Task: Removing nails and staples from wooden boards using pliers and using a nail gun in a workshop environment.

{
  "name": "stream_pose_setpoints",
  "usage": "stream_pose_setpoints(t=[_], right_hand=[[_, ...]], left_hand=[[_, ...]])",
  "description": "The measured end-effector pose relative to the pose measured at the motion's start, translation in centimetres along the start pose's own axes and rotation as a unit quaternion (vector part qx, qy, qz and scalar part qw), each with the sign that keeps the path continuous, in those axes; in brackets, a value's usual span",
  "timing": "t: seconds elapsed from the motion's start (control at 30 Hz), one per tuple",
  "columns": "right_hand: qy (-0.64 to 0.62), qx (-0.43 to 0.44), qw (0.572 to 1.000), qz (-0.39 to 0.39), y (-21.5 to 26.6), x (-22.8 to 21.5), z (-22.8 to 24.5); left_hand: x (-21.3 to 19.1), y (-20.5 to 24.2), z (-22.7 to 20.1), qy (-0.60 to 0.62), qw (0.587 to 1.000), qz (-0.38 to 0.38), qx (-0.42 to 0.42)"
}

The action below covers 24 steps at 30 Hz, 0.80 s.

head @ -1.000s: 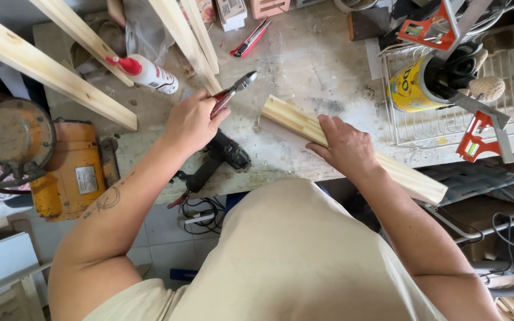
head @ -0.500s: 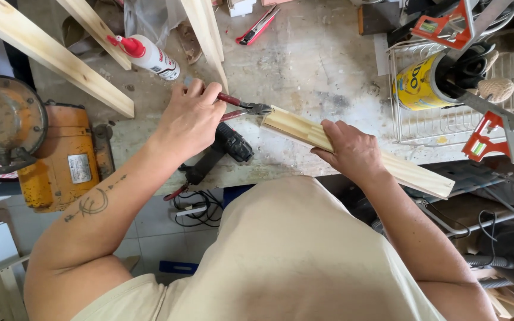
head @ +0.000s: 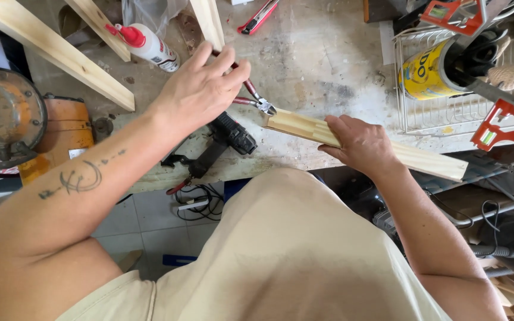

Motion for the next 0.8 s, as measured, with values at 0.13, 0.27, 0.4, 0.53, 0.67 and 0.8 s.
stream_pose_setpoints(t=[0.13, 0.27, 0.4, 0.53, 0.67, 0.8], right_hand=[[-0.003, -0.002, 1.0, -0.019, 0.2, -0.6, 0.0], [0.003, 0.007, 1.0, -0.027, 0.3, -0.8, 0.0], [0.019, 0.006, 0.999, -0.039, 0.5, -1.0, 0.1], [0.014, 0.004, 0.999, -0.048, 0.7, -1.6, 0.4], [0.023, 0.017, 0.999, -0.035, 0.8, -1.5, 0.3], [0.031, 0.02, 0.999, -0.04, 0.8, -1.9, 0.4]], left_hand=[[1.4, -1.6, 0.2, -0.067, 0.994, 0.043, 0.068], [0.8, -3.0, 0.8, -0.056, 0.992, -0.077, 0.078], [0.3, -3.7, 1.0, -0.067, 0.984, -0.123, 0.106], [1.3, -4.3, 1.0, -0.039, 0.981, -0.126, 0.141], [2.9, -5.7, 1.0, -0.042, 0.981, -0.117, 0.151], [3.9, -6.9, 0.9, -0.066, 0.976, -0.074, 0.196]])
Point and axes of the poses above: each hand's wrist, its own y-axis away from the middle knuckle, its own x-axis out of the palm, z = x × y, the point moved 9 cm from there along -y, towards the middle knuckle, and after that the axes turned 11 degrees about y, right-handed, at the moved point
